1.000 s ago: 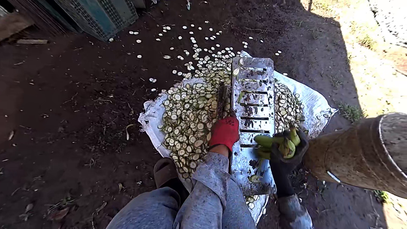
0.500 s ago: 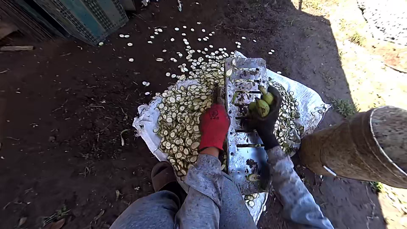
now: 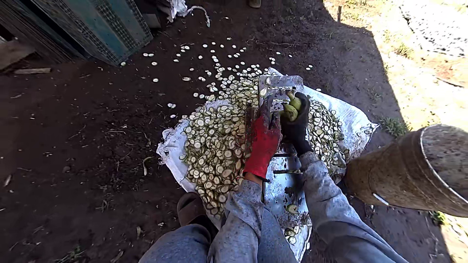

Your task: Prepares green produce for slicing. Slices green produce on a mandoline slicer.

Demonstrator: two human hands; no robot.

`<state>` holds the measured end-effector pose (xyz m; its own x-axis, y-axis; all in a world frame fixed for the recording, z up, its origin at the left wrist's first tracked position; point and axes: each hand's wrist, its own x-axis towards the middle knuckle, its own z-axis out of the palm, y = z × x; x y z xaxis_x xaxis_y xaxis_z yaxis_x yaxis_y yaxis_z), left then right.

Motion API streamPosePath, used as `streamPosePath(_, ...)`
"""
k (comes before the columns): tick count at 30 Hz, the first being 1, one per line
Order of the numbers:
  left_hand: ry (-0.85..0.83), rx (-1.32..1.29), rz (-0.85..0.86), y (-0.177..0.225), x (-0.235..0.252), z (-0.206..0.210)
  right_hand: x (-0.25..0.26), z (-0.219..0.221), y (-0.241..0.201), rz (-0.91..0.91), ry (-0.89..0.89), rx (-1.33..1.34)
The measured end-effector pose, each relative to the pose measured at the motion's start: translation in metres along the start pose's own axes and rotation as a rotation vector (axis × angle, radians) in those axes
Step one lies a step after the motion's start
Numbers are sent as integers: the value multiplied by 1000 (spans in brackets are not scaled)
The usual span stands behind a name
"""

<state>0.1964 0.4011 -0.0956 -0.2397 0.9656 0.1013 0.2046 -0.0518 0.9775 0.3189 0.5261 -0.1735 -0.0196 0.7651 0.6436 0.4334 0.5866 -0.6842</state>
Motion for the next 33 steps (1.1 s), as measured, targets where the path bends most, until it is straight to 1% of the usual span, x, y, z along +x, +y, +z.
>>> streamPosePath(2, -72, -36, -25, 4, 2, 1, -25, -25, -34, 62, -134, -119)
streamPosePath(4, -139, -45, -45, 6, 1, 2, -34, -35, -54, 43, -215, -221)
streamPosePath(5, -141, -37, -61, 4, 1, 3, -32, -31, -55, 30, -207, -233)
streamPosePath(6, -145, -42, -64, 2, 0, 3, -28, -23, -49, 11, -156, -236)
streamPosePath(7, -156, -69, -49, 2, -1, 1, -21, -11, -36, -41, -50, -226)
streamPosePath(8, -143, -102, -26, 1, -1, -1, -20, -7, -28, -58, 3, -200)
streamPosePath(9, -111, -120, 10, -2, -2, -3, -28, -13, -28, -21, -10, -164)
streamPosePath(10, -63, -123, 46, -5, -1, -5, -46, -26, -33, 44, -55, -129)
streamPosePath(11, -8, -117, 76, -7, 0, -9, -70, -40, -36, 78, -50, -92)
streamPosePath(12, 54, -133, 79, -6, -1, -14, -101, -57, -38, 70, -15, -47)
streamPosePath(14, 191, -263, 43, -3, -3, -23, -167, -92, -53, 54, 16, 50)
streamPosePath(15, 254, -340, 34, -1, -3, -27, -190, -104, -62, 50, 3, 65)
streamPosePath(16, 294, -414, 36, 0, -2, -30, -199, -109, -64, 28, -6, 62)
streamPosePath(17, 332, -474, 27, 3, -1, -31, -194, -106, -61, 7, 0, 73)
streamPosePath(19, 370, -509, -4, 2, 2, -28, -151, -81, -39, -21, 17, 97)
streamPosePath(21, 378, -486, 12, -3, 10, -27, -80, -44, -7, 13, -18, 81)
streamPosePath(23, 358, -423, 43, -6, 10, -27, -8, -6, 21, 31, -7, -25)
streamPosePath(24, 351, -384, 53, -8, 8, -28, 19, 8, 27, 50, 10, -72)
streamPosePath(25, 346, -348, 53, -10, 7, -29, 34, 16, 28, 73, 22, -107)
streamPosePath(26, 336, -318, 43, -11, 7, -30, 34, 16, 24, 87, 20, -129)
streamPosePath(27, 325, -300, 31, -12, 5, -31, 20, 7, 14, 96, -6, -132)
streamPosePath(29, 313, -313, 22, -13, 6, -33, -45, -30, -18, 140, -90, -92)
streamPosePath(32, 308, -359, 22, -10, 8, -32, -166, -77, -45, 97, 38, 78)
streamPosePath(33, 292, -365, 12, -8, 7, -31, -192, -87, -52, 82, 57, 128)
